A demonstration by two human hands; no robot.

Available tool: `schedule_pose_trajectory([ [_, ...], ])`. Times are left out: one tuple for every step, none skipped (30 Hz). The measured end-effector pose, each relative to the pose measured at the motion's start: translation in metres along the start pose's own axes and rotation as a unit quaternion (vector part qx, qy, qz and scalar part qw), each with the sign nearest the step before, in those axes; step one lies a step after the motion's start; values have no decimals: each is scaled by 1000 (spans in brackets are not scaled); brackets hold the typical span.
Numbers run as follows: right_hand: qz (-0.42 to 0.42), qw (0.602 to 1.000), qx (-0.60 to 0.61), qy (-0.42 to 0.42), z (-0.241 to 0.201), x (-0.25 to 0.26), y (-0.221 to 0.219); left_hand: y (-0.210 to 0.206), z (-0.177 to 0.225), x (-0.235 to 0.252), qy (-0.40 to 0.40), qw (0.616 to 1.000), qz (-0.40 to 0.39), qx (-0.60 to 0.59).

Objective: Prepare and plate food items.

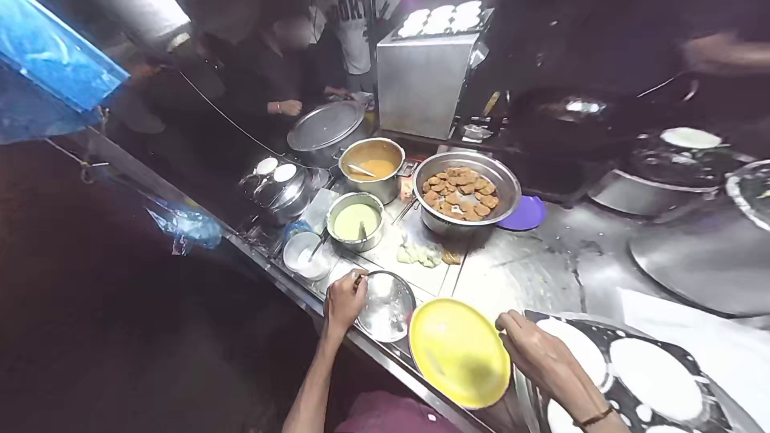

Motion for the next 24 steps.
schedule_pose_trajectory([
  [-5,1000,8,-8,4,0,0,0,0,1,0,1000,-2,-3],
  [-8,1000,16,-14,7,-1,0,0,0,1,2,1000,-5,-6],
  [-11,1000,20,-18,8,-2,0,0,0,1,3,1000,-7,-11],
  [-10,1000,19,-19,9,-1,0,0,0,1,5,1000,-9,-15],
  [-11,1000,18,-18,9,0,0,0,-1,1,4,1000,-8,-18],
  [-13,1000,16,-15,9,0,-2,0,-2,1,4,1000,-5,-21],
  [-15,1000,16,-12,9,1,-4,-1,-4,1,5,1000,-4,-20],
  [-19,1000,17,-11,10,1,-6,-2,-5,1,10,1000,-6,-16],
  [-20,1000,21,-9,11,1,-9,-3,-6,0,15,1000,-8,-10],
  [-22,999,26,-9,10,2,-10,-3,-7,0,19,1000,-6,-10],
  [-24,999,28,-8,10,2,-11,-3,-8,0,21,1000,-4,-11],
  [-25,999,30,-10,8,2,-10,-3,-8,0,20,1000,0,-15],
  [-28,999,31,-13,7,2,-8,-3,-7,0,18,1000,5,-18],
  [-30,999,33,-15,6,0,-6,-3,-7,0,16,1000,9,-19],
  [-34,999,38,-16,4,-1,-3,-2,-6,0,15,1000,10,-17],
  [-36,998,46,-19,3,-2,1,-2,-5,1,17,1000,9,-16],
  [-35,998,51,-22,1,-3,5,-2,-5,1,18,1000,8,-17],
  [-30,998,51,-25,-1,-3,7,-1,-5,1,19,1000,8,-18],
  [-13,999,39,-25,-2,-4,9,-1,-6,1,20,1000,9,-18],
  [14,1000,17,-23,-3,-3,9,-1,-7,0,22,1000,9,-17],
  [45,999,2,-21,-4,-3,10,-1,-7,0,26,1000,5,-16],
  [70,997,0,-19,-5,-4,12,-1,-6,0,29,999,-1,-20],
  [92,996,9,-15,-6,-4,15,-1,-6,0,29,999,-5,-25],
  [107,994,20,-8,-6,-5,17,-1,-5,0,25,999,-5,-31],
])
Point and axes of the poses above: each hand's wrist, its own x-axis towards the middle knuckle, its own y-axis out of the back of the hand, z = x × y, the point moved 5 cm from there along x, towards the middle knuckle, and after that the axes turned 8 degrees about -z, right-handed, at the moved point
